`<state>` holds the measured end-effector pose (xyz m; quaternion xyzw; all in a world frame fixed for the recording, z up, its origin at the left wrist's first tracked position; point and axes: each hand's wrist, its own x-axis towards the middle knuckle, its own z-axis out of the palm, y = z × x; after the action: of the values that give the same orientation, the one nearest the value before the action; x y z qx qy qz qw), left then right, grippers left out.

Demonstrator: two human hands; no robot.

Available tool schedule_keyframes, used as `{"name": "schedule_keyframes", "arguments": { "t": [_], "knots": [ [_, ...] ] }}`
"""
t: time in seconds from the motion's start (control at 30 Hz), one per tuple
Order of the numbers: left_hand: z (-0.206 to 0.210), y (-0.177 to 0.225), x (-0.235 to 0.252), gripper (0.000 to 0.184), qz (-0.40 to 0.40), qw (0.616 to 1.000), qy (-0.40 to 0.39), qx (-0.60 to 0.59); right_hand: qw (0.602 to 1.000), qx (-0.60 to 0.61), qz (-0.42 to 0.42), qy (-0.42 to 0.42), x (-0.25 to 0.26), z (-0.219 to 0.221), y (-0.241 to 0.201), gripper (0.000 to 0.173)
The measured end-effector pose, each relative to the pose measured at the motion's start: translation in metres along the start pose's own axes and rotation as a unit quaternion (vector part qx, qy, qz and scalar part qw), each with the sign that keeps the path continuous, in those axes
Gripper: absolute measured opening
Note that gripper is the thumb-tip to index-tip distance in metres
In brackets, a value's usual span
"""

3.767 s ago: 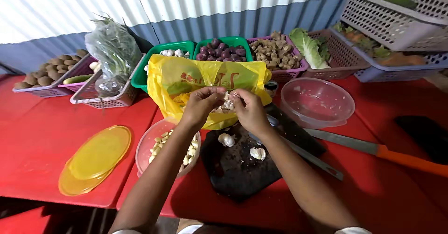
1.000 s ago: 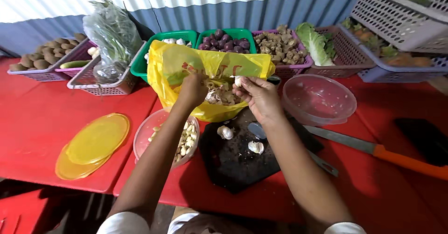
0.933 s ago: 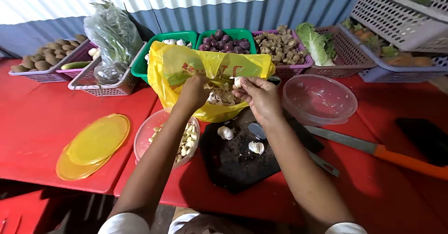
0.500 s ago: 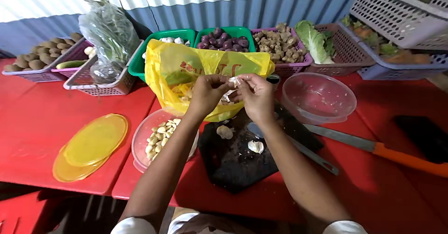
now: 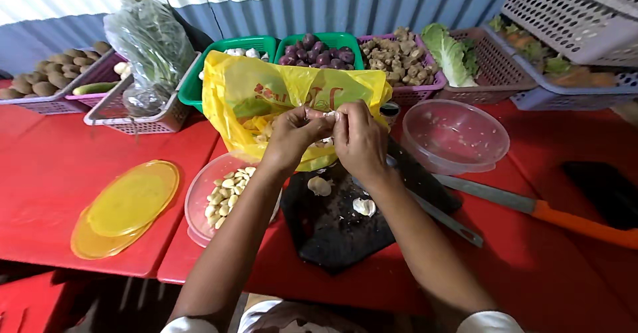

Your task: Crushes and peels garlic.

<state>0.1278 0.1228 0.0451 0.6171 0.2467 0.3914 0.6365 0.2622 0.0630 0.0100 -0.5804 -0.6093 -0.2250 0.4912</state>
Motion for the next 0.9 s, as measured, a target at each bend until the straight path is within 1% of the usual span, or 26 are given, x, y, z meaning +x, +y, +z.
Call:
{"name": "schedule_keyframes", "arguments": {
  "t": [0.07,0.17,0.23,0.33,0.37,0.43,0.47,0.5,0.57,0.67,0.73,0.8,0.9],
  "knots": [
    [0.001,-0.001,-0.001,0.009,-0.025,0.998,0.007,-0.051,1.000,0.000,-0.011,0.007,0.001,0.000,0.001,0.012],
    [0.009,-0.002,-0.002,0.016,-0.055,0.992,0.050,-0.099,0.999,-0.019,-0.025,0.017,0.000,0.001,0.000,0.010],
    [0.011,-0.005,0.001,0.017,-0.056,0.988,0.070,-0.124,0.998,-0.026,-0.045,0.024,-0.001,0.004,0.001,0.009],
    [0.014,-0.005,0.004,0.018,-0.059,0.984,0.091,-0.138,0.997,-0.007,-0.066,0.032,-0.002,0.006,0.003,0.008],
    [0.013,-0.004,0.004,0.017,-0.064,0.984,0.087,-0.143,0.998,0.004,-0.062,0.027,-0.002,0.006,0.004,0.008],
    [0.010,0.000,0.003,0.013,-0.073,0.986,0.052,-0.141,0.999,0.026,-0.038,0.018,-0.001,0.004,0.007,0.010],
    [0.008,0.003,0.002,0.013,-0.073,0.987,0.037,-0.137,0.999,0.039,-0.024,0.014,0.000,0.004,0.009,0.011],
    [0.007,0.006,0.001,0.017,-0.070,0.988,0.028,-0.135,0.998,0.055,-0.011,0.011,0.001,0.003,0.010,0.011],
    [0.006,0.008,0.002,0.023,-0.064,0.986,0.040,-0.149,0.995,0.103,0.014,0.003,0.001,0.001,0.008,0.010],
    [-0.001,0.009,0.006,0.026,-0.064,0.981,0.061,-0.175,0.984,0.164,0.066,-0.016,0.002,-0.004,0.006,0.010],
    [-0.008,0.009,0.008,0.025,-0.060,0.981,0.065,-0.175,0.983,0.137,0.117,-0.041,0.006,-0.009,0.006,0.014],
    [-0.012,0.007,0.009,0.023,-0.038,0.986,0.067,-0.149,0.982,0.048,0.161,-0.091,0.010,-0.014,0.005,0.020],
    [-0.017,0.011,0.004,0.017,0.012,0.995,0.079,-0.058,0.972,-0.073,0.164,-0.153,0.008,-0.009,0.005,0.027]
  ]
}}
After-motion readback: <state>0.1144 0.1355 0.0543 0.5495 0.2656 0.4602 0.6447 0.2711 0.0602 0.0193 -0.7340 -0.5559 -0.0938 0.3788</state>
